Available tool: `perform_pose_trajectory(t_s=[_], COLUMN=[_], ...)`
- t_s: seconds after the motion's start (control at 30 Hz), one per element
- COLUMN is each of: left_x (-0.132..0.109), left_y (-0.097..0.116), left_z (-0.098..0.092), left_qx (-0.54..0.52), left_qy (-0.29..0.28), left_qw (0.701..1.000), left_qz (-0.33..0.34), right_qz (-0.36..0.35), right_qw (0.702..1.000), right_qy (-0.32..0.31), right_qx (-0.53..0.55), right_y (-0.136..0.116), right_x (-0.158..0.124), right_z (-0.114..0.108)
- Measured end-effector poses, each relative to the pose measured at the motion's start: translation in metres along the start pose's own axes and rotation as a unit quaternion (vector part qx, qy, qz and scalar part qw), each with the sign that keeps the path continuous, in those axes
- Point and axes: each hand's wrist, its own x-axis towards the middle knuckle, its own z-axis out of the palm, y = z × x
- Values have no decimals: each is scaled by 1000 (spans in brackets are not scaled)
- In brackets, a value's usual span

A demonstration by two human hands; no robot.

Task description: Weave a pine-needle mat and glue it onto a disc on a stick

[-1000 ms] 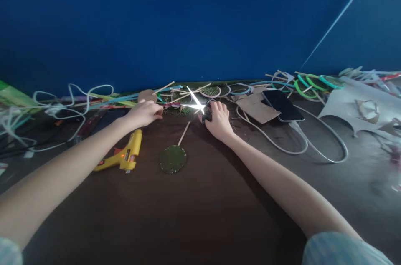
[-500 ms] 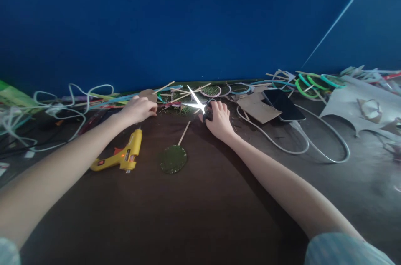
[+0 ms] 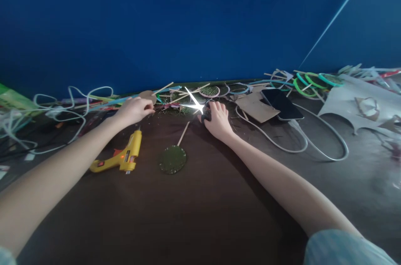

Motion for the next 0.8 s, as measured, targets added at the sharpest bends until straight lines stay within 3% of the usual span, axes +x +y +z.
perform_pose_trajectory(t_s=[0.17, 0.4, 0.57, 0.8], left_x=[-3, 3, 4, 7], left_y=[12, 9, 14, 20], left_z=[3, 7, 7, 6], left_qx=[-44, -13, -28, -5], left_qy=[-70, -5, -39, -13], left_qw=[995, 1000, 998, 1000], left_qz=[59, 15, 49, 22], right_qz=[-10, -9, -14, -6], right_qw=[1000, 1000, 1000, 1000], right_qy=[11, 3, 3, 0], right_qx=[10, -2, -4, -5], right_y=[1, 2, 1, 1], right_x=[0, 0, 0, 0], right_z=[2, 2, 2, 1])
